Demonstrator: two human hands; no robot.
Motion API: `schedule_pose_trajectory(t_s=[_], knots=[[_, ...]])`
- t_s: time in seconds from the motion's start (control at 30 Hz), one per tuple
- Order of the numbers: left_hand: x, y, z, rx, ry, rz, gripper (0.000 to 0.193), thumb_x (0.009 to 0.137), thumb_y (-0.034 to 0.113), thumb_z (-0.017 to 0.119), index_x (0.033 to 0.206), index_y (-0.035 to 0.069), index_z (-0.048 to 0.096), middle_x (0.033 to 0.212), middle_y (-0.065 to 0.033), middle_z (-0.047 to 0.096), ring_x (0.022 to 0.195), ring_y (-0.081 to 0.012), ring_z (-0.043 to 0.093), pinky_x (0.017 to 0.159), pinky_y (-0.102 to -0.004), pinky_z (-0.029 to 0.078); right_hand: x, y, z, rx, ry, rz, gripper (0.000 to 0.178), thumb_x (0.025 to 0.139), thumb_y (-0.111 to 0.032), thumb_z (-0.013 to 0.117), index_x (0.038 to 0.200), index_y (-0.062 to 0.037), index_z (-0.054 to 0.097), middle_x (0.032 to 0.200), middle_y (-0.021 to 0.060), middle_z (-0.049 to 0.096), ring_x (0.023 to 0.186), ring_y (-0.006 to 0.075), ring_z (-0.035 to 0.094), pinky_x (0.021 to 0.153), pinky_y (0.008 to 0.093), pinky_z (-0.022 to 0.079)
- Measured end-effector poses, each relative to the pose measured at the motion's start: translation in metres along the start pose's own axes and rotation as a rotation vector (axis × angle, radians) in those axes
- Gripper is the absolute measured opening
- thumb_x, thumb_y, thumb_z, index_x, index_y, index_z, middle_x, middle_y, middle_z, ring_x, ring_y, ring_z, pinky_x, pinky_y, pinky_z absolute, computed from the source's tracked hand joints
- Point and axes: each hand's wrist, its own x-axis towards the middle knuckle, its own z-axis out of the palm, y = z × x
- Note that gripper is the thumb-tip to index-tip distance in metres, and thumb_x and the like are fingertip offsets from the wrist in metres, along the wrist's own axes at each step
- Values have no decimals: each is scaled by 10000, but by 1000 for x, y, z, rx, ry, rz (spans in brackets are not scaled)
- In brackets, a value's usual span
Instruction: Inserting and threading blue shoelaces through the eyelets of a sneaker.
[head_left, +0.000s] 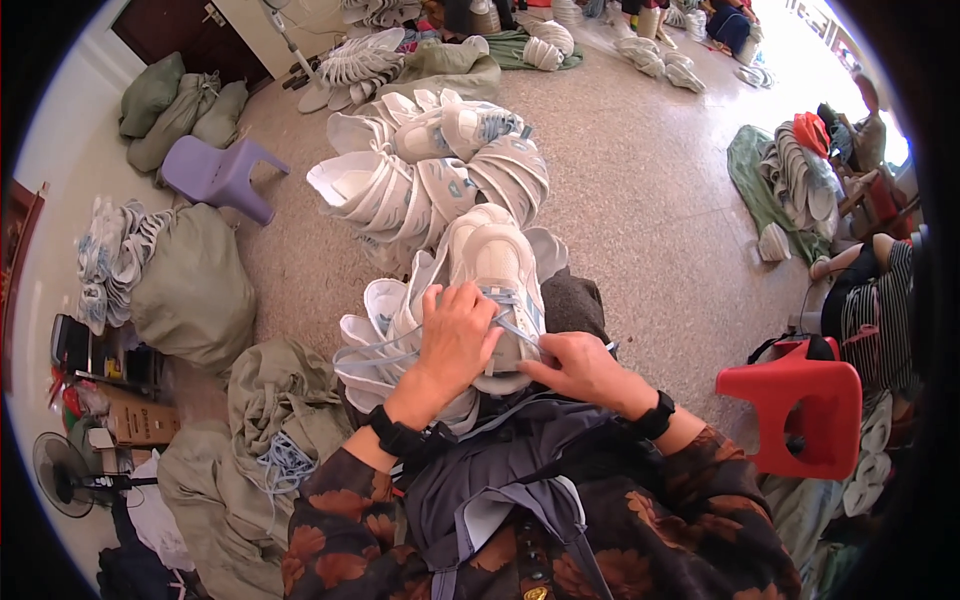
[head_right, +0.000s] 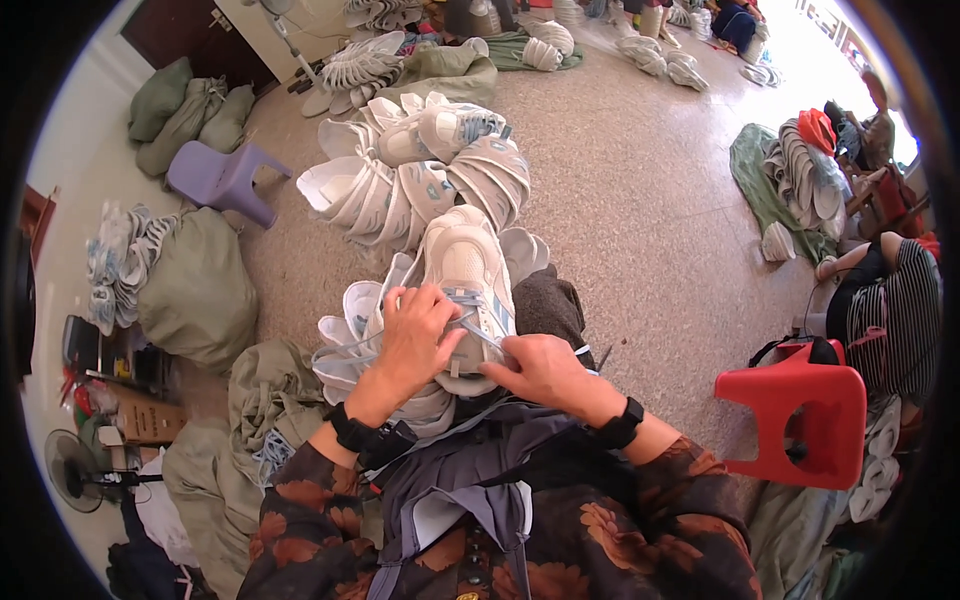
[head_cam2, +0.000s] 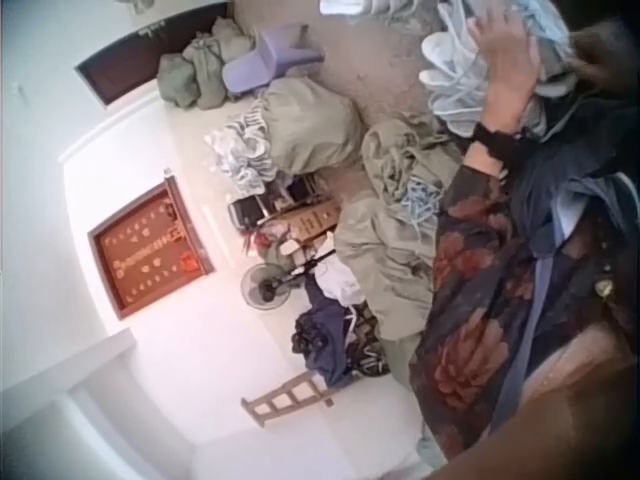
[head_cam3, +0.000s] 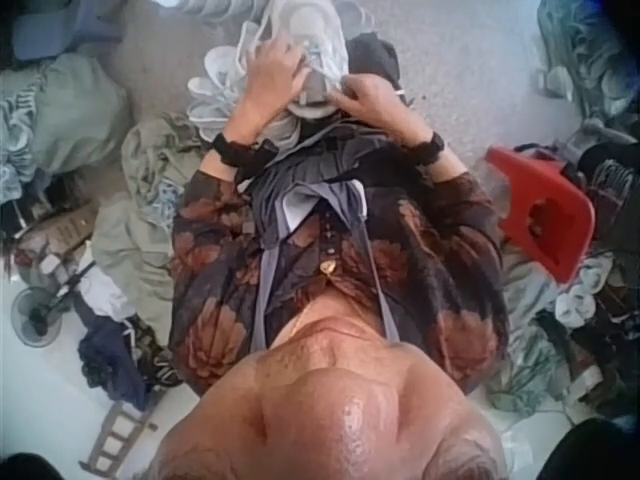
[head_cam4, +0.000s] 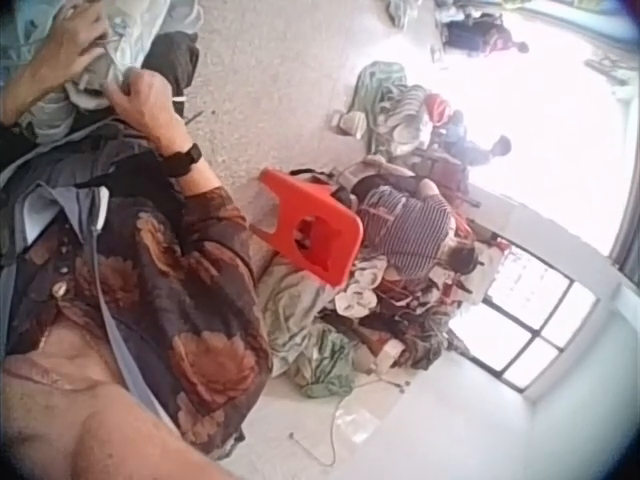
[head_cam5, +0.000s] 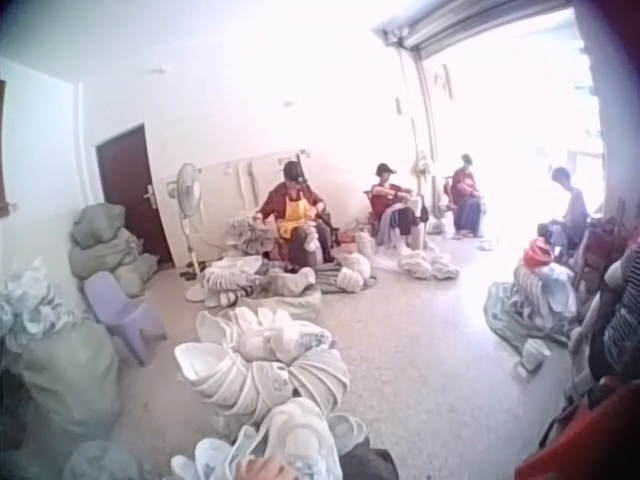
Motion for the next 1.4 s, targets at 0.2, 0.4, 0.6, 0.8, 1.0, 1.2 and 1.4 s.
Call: schedule_pose_trajectory(t_s=[0.2, 0.4, 0.6, 0.8, 1.0, 1.2, 1.4], knots=[[-11, -13, 10, 148, 51, 99, 179, 833, 62, 621, 1004, 86, 668, 951, -68, 580, 961, -254, 585, 1088, -517, 332, -37, 35, -28, 632, -35, 302, 333, 970, -226, 609, 725, -3, 572, 730, 105, 618, 717, 198, 638, 659, 337, 515], [-26, -23, 5, 8, 38, 12, 234, 840, 14, 585, 1063, 45, 652, 956, -103, 600, 866, -309, 617, 875, -424, 486, -73, 55, -48, 1628, 387, 227, 379, 1029, -251, 519, 687, -87, 521, 1180, 133, 684, 1148, 297, 617, 1023, 463, 461], [-61, -50, -45, -154, -33, -196, 202, 888, -25, 570, 1063, 21, 660, 859, -187, 576, 799, -382, 605, 688, -444, 474, -129, 137, -70, 2150, 535, -115, 409, 1056, -303, 495, 694, -115, 473, 834, 18, 604, 869, 182, 593, 1059, 444, 420], [-137, -113, -129, -30, 52, -446, 155, 919, 20, 565, 1025, 4, 678, 815, -165, 586, 748, -336, 613, 667, -401, 471, -217, 236, -82, 2019, 904, -20, 320, 1039, -292, 547, 794, -95, 489, 762, 1, 512, 745, 146, 519, 913, 365, 465], [-172, -128, -141, -325, 5, -693, 117, 949, 52, 593, 955, -18, 687, 732, -60, 599, 596, -154, 549, 561, -294, 433, -299, 286, -101, 1824, 1013, 222, 228, 1015, -233, 586, 872, -60, 552, 797, 27, 555, 762, 171, 542, 856, 348, 507], [-120, -76, -191, -948, 96, -788, 158, 982, 112, 616, 943, -23, 689, 710, 32, 598, 565, -42, 525, 519, -211, 400, -350, 307, -131, 1773, 1330, 408, 208, 984, -200, 627, 977, 4, 669, 952, 103, 685, 819, 205, 614, 785, 344, 563], [-129, -90, -234, -266, 65, -617, 125, 944, 61, 611, 951, -41, 683, 731, -36, 616, 634, -86, 526, 590, -234, 400, -348, 317, -164, 1581, 1230, 517, 188, 1029, -196, 558, 1095, -29, 614, 897, 41, 627, 678, 124, 507, 583, 250, 445]])
